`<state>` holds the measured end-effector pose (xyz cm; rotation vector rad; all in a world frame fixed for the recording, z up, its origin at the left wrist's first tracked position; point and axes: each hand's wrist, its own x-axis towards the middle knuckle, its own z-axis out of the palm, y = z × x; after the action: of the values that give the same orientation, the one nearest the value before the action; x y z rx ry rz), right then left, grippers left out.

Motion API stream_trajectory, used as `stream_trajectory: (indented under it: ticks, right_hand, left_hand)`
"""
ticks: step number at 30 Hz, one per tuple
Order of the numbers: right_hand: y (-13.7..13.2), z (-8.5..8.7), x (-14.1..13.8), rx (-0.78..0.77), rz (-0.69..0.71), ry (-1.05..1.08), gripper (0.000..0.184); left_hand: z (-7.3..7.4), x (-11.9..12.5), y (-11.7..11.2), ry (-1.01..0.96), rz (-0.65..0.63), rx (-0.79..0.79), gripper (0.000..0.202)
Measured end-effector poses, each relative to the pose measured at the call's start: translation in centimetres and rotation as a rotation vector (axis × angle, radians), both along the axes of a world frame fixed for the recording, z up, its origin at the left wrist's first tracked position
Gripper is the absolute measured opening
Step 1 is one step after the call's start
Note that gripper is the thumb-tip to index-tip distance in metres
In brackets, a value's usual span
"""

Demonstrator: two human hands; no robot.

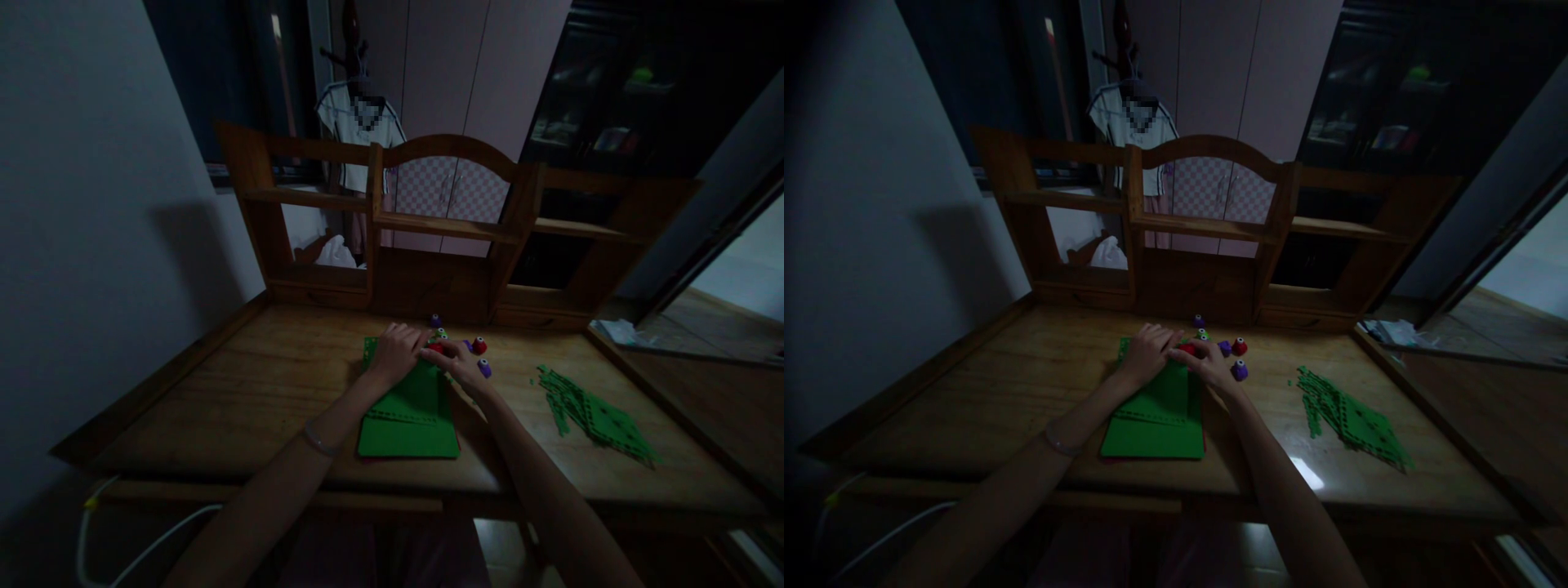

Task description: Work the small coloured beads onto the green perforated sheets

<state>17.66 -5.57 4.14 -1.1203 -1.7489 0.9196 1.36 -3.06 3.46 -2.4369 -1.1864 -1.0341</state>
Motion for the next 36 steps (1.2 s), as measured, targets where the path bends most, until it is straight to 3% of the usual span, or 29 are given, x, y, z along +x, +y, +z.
stream_trajectory:
  ticks: [18,36]
  right_hand:
    - [0.20,-0.33,0.01,-0.080,0.039,0.041,0.043]
    - [0.06,-0.16,0.09,-0.126,0.019,0.098,0.040]
  left_hand:
    - [0.43,-0.43,0.30,0.037,-0.088,-0.013,0.034]
    - [0.37,-0.37,0.44,0.029,-0.068,0.011,0.037]
